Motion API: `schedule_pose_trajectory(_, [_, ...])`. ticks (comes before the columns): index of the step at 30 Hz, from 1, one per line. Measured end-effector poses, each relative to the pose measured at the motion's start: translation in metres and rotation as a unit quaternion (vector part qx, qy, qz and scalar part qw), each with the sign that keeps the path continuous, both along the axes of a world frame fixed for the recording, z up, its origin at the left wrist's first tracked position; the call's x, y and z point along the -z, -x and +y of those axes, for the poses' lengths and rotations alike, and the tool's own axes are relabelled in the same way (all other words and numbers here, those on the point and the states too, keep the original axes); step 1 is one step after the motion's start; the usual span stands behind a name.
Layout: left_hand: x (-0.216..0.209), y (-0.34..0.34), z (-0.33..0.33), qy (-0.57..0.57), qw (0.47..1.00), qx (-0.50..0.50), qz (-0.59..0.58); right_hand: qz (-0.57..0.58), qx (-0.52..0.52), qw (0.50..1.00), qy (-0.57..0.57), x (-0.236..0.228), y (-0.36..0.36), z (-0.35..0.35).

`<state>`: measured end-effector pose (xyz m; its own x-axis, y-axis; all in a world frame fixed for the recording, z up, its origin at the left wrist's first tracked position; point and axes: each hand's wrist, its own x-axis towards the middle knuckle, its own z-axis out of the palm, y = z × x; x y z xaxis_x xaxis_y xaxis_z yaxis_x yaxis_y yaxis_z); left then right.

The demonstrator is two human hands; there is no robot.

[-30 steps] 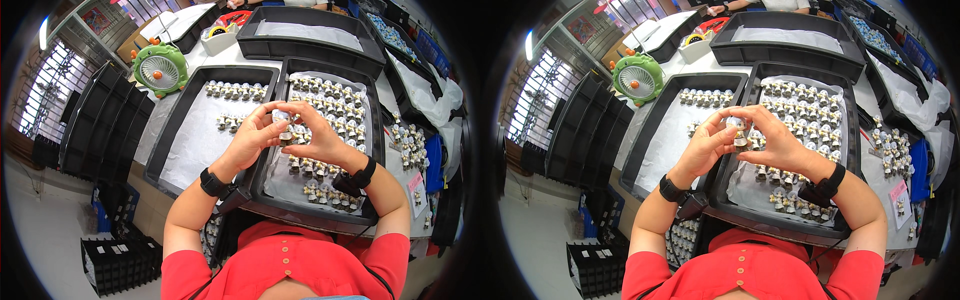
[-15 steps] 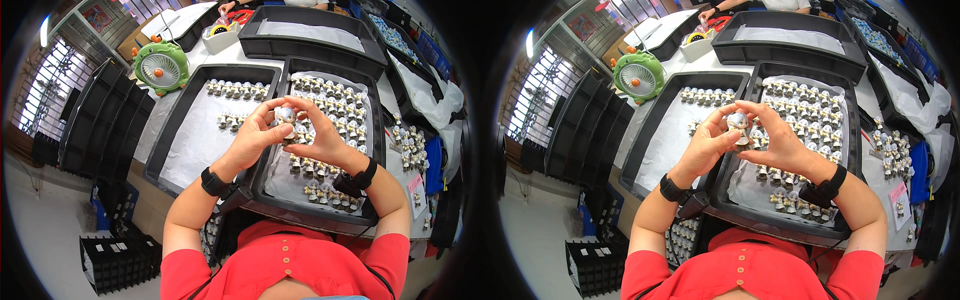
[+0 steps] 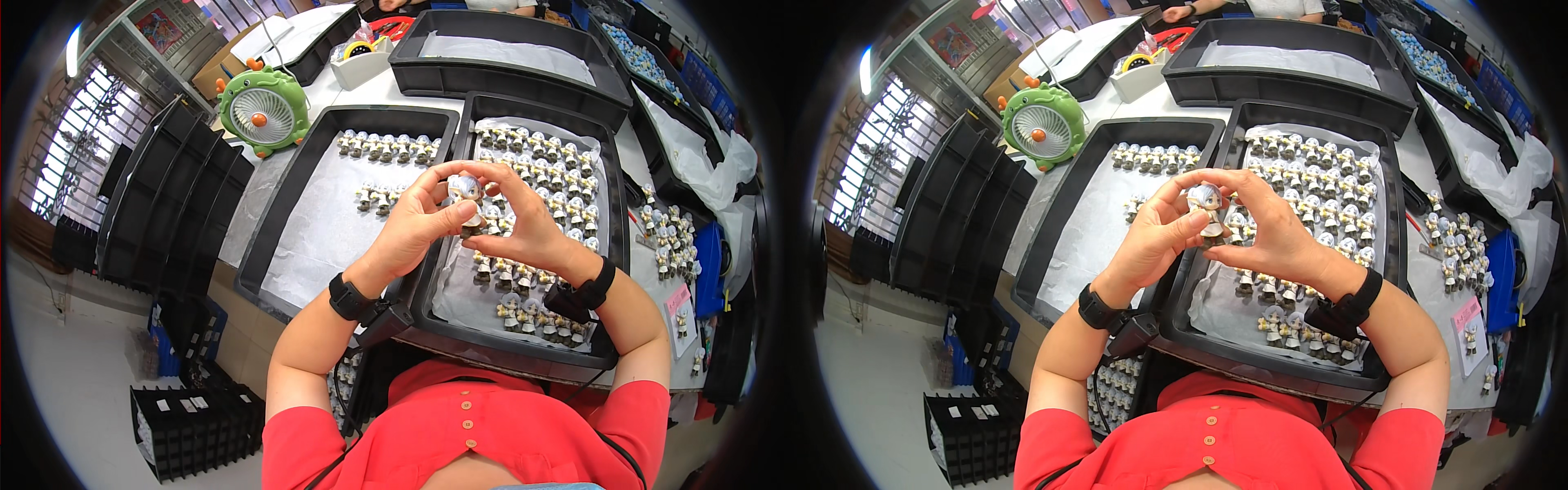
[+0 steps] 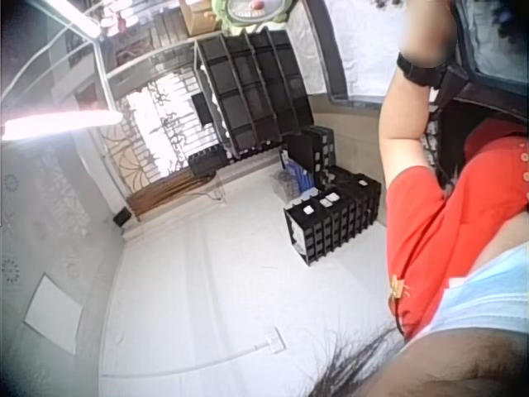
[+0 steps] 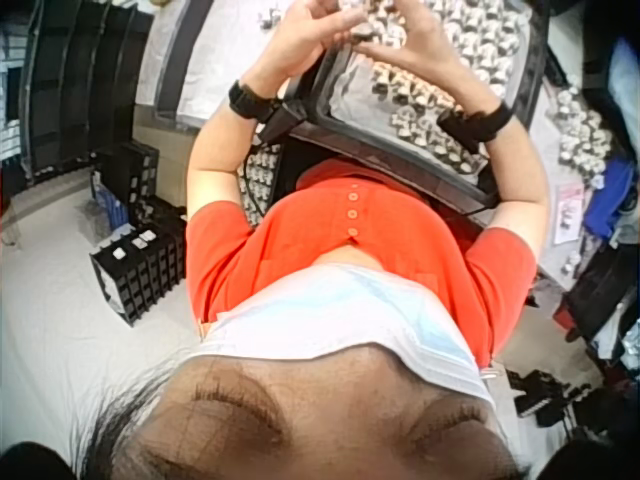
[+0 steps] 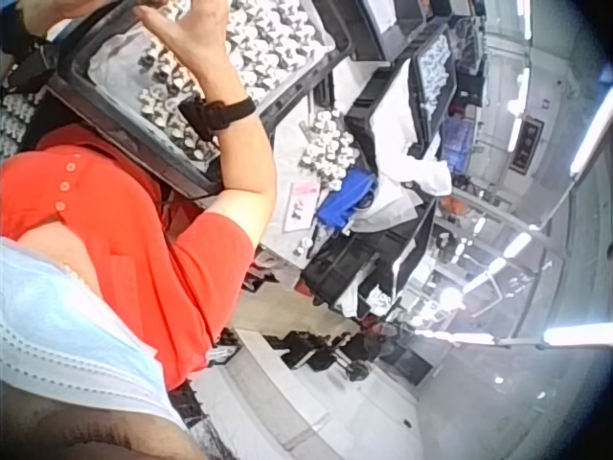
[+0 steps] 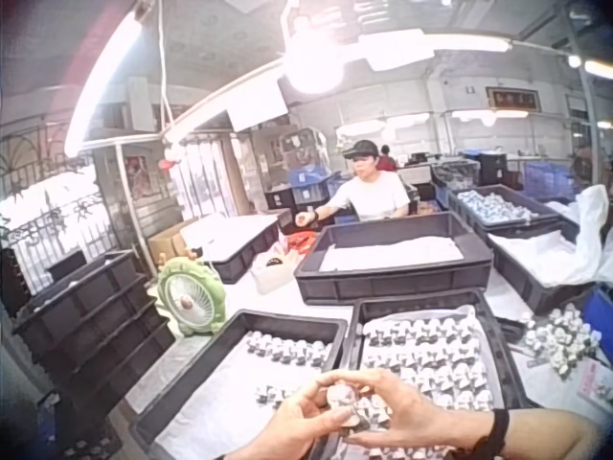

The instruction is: The person repeatedly picks up small, white, doll-like figures from a tray and places them into a black tray lined with white paper. The person handles the figures one at a time, rotating them in their hands before arranging them in neat rows within the tray.

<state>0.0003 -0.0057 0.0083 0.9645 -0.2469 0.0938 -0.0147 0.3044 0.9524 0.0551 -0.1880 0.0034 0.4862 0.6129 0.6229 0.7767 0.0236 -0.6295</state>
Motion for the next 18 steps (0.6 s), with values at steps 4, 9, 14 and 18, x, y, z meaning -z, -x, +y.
schedule_pose_trajectory(4, [-0.0007,0.0001,-0.001,0.001,1.0,-0.002,-0.002,-0.001,-0.001,1.0,0.003,0.0001,-0.0004,-0.0006])
schedule_pose_trajectory(9, [-0.0004,-0.0002,-0.0004,-0.007,1.0,-0.006,-0.001,-0.007,0.0,1.0,-0.004,-0.0012,-0.0004,0.0])
schedule_pose_trajectory(14, [0.0011,-0.0011,0.0016,-0.004,1.0,0.003,0.002,-0.01,0.007,1.0,0.002,-0.0005,-0.0008,-0.0008])
schedule_pose_trajectory(18, [-0.0009,0.0,0.0008,0.011,1.0,0.013,0.008,-0.004,0.006,1.0,-0.011,-0.0002,-0.0007,-0.0013])
